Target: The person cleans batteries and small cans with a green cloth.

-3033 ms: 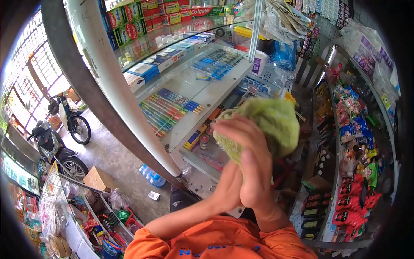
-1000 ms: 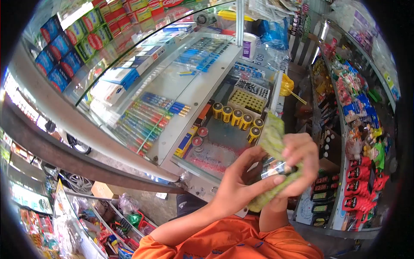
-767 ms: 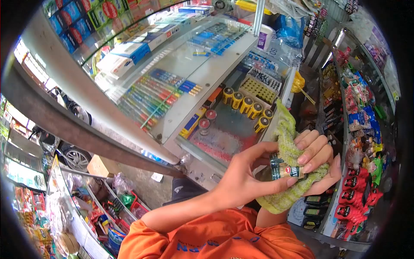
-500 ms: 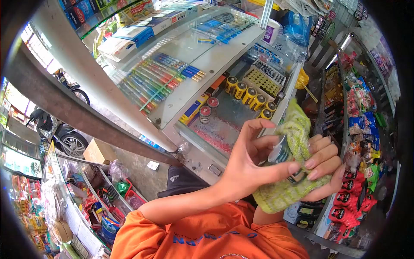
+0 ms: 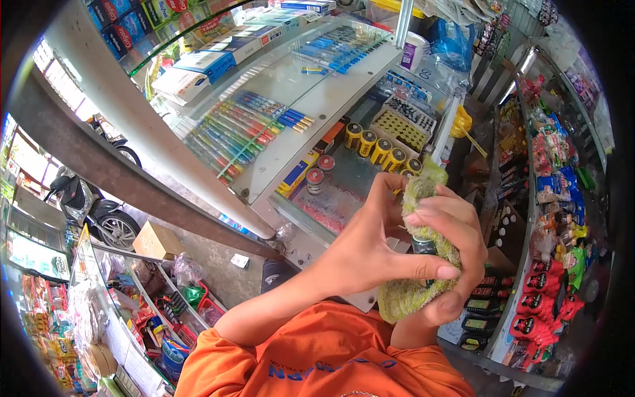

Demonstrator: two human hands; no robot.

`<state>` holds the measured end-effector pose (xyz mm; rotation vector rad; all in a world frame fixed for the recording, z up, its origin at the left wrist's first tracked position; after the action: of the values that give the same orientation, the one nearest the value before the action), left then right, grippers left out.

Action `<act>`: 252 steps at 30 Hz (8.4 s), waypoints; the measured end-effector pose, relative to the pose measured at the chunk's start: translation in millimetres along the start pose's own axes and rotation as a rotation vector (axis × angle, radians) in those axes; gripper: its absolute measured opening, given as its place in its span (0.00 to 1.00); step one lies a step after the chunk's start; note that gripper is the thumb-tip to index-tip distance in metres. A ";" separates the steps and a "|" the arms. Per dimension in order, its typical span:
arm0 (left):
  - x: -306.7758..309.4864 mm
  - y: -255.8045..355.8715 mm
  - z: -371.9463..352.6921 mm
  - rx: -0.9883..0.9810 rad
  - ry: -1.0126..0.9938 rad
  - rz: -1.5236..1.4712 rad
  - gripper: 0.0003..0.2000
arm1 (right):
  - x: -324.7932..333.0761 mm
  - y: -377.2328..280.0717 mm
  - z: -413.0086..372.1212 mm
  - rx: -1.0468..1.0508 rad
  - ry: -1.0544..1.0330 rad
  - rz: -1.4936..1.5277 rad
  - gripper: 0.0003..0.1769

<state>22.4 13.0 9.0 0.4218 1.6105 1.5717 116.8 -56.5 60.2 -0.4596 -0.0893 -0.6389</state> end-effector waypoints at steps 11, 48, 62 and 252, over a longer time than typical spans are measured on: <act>-4.8 -8.8 -2.9 0.035 0.051 0.183 0.53 | 7.2 6.1 10.3 -0.010 -0.191 0.209 0.39; -5.5 12.4 -20.3 -0.019 -0.189 0.841 0.34 | 27.4 47.9 -8.3 -0.516 0.446 0.386 0.15; 4.0 20.5 -23.9 -0.521 0.065 1.421 0.20 | -11.4 20.8 12.8 -0.169 -0.187 -0.076 0.07; 67.1 -74.9 -108.0 0.210 0.491 0.604 0.36 | -40.0 80.8 -136.2 -0.970 0.029 0.619 0.13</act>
<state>-75.3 -21.5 -96.1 0.7283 2.1705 2.0739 124.6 -37.2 -101.8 -1.3468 0.4010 -0.0306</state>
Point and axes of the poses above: each hand's wrist, its own z-axis towards the middle knuckle, its own x-axis out of the back of the hand, y = z × x, the point moved 6 cm from there along z, towards the middle knuckle, and after that the axes turned 3 degrees about x, right-handed, at the moved point
